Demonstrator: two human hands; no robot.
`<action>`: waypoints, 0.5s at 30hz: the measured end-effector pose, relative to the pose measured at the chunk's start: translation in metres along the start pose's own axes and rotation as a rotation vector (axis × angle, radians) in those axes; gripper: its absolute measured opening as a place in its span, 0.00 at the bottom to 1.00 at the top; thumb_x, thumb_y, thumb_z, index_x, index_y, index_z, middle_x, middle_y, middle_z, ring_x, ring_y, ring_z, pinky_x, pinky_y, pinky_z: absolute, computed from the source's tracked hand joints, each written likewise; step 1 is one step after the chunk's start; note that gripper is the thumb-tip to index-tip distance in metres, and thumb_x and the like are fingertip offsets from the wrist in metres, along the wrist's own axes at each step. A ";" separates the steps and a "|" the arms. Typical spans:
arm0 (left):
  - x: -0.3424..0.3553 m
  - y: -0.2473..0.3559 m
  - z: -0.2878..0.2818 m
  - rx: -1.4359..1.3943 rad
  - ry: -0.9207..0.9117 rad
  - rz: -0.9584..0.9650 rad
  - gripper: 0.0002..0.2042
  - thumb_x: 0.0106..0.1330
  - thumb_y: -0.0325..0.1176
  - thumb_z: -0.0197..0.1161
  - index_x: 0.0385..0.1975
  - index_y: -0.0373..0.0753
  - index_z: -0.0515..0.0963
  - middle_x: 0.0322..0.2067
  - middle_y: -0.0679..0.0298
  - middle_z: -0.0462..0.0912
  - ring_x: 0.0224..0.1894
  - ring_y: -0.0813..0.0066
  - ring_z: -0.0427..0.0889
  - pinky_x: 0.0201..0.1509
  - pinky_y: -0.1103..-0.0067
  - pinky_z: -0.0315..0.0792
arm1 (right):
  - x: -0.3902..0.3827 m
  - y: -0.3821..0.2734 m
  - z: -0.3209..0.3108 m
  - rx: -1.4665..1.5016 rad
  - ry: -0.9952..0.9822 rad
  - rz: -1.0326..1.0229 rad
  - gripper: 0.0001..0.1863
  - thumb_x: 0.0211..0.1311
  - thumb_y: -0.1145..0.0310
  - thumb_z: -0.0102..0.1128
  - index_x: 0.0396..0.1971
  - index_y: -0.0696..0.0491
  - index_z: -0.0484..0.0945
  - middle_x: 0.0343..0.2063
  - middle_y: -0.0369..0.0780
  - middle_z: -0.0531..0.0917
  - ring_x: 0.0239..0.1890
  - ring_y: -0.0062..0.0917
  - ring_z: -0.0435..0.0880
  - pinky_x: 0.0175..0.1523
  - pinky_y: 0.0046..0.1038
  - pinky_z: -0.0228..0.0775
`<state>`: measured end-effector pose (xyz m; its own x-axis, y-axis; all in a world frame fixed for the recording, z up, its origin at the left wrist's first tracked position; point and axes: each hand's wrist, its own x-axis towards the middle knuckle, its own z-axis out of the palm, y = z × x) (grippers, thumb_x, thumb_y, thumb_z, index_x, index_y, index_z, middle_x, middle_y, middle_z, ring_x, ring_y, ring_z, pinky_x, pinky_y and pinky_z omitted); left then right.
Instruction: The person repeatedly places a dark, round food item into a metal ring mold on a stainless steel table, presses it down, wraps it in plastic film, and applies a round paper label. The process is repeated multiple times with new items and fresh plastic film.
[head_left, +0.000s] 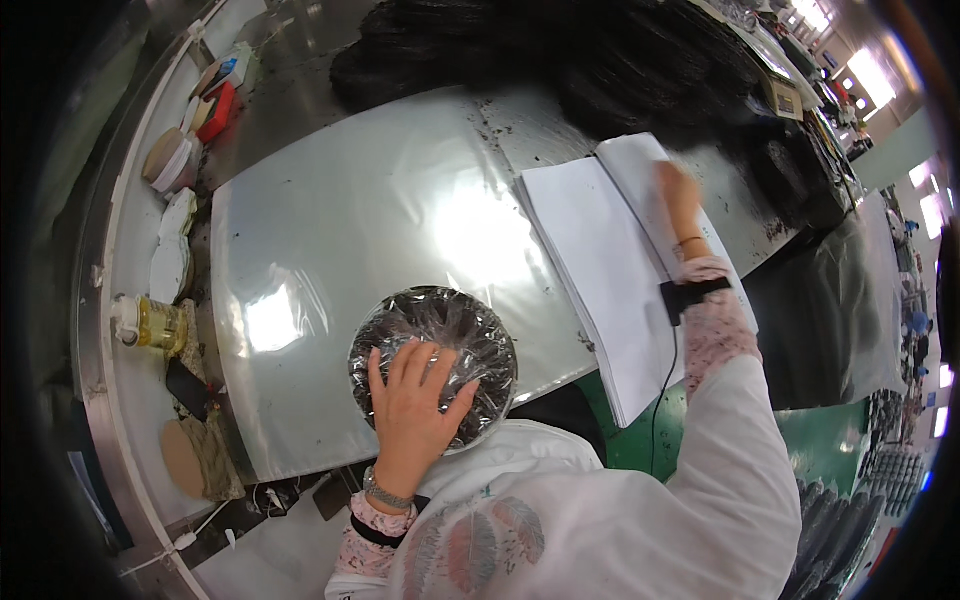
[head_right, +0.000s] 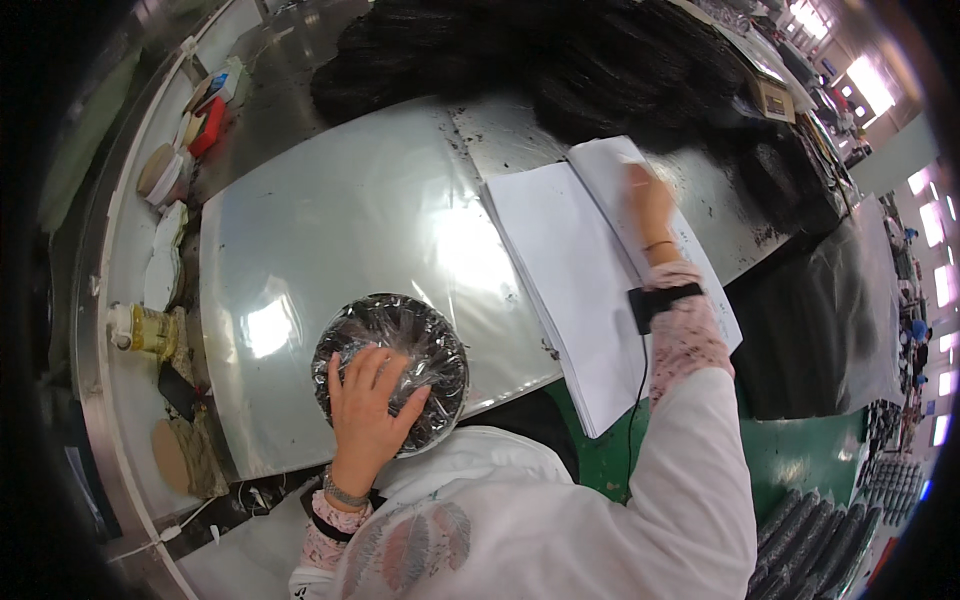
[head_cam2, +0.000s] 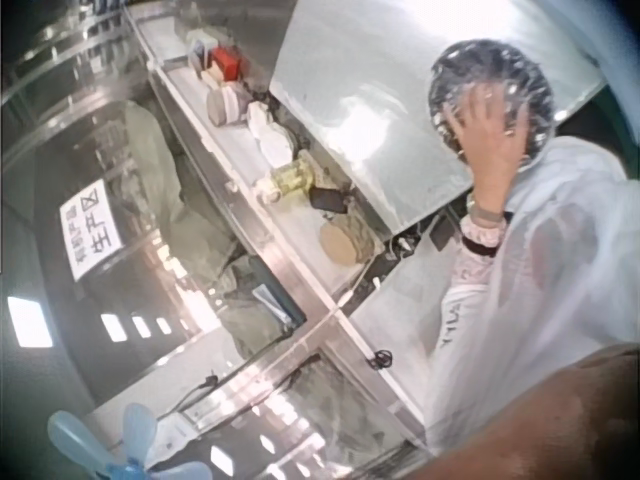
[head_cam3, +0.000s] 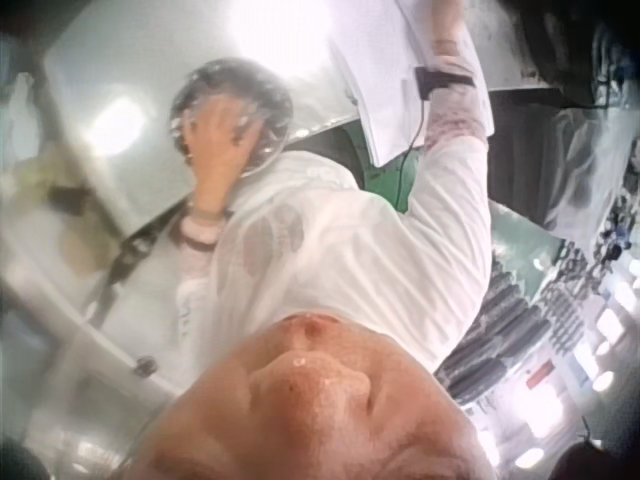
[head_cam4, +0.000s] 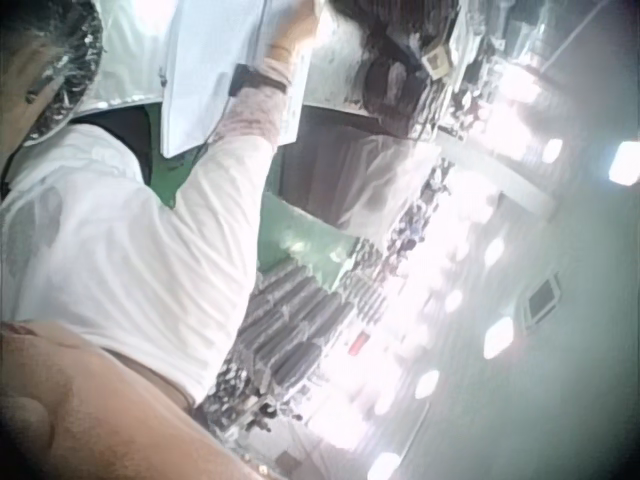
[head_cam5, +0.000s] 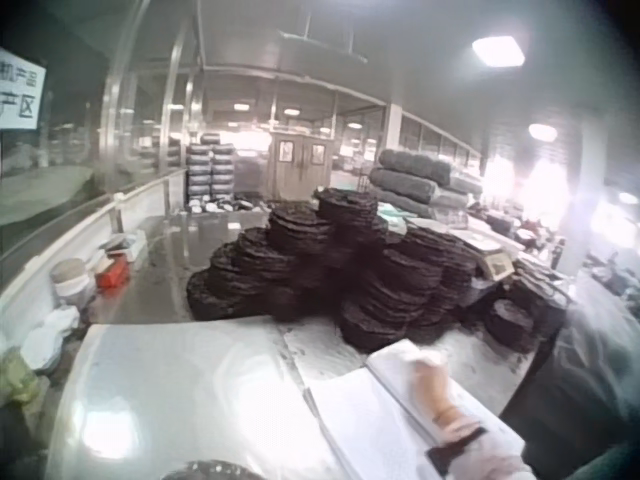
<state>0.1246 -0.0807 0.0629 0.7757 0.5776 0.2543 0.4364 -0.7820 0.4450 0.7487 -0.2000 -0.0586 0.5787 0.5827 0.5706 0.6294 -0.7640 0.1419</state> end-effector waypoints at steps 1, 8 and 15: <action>-0.008 -0.001 0.000 0.027 0.020 -0.055 0.20 0.66 0.46 0.70 0.51 0.41 0.83 0.55 0.60 0.81 0.65 0.57 0.74 0.77 0.50 0.51 | 0.021 -0.017 -0.044 0.364 0.260 0.259 0.15 0.73 0.58 0.58 0.36 0.53 0.86 0.35 0.48 0.88 0.40 0.41 0.88 0.50 0.41 0.78; -0.009 -0.002 0.000 0.017 0.032 -0.034 0.18 0.66 0.45 0.70 0.50 0.41 0.84 0.54 0.60 0.81 0.63 0.56 0.75 0.75 0.47 0.52 | -0.066 -0.086 -0.269 1.135 -0.017 -0.008 0.12 0.82 0.70 0.50 0.51 0.62 0.81 0.38 0.37 0.83 0.46 0.25 0.88 0.47 0.26 0.78; -0.029 -0.021 0.011 0.027 -0.018 0.004 0.28 0.69 0.56 0.59 0.66 0.51 0.75 0.66 0.63 0.75 0.71 0.60 0.68 0.81 0.48 0.42 | -0.188 -0.263 -0.335 1.174 -0.339 -0.912 0.33 0.61 0.86 0.56 0.70 0.67 0.67 0.70 0.56 0.69 0.73 0.49 0.69 0.75 0.44 0.64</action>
<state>0.0980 -0.0833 0.0367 0.7857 0.5700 0.2403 0.4451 -0.7908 0.4202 0.3003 -0.2020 0.0679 -0.2377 0.8772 0.4171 0.7744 0.4304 -0.4638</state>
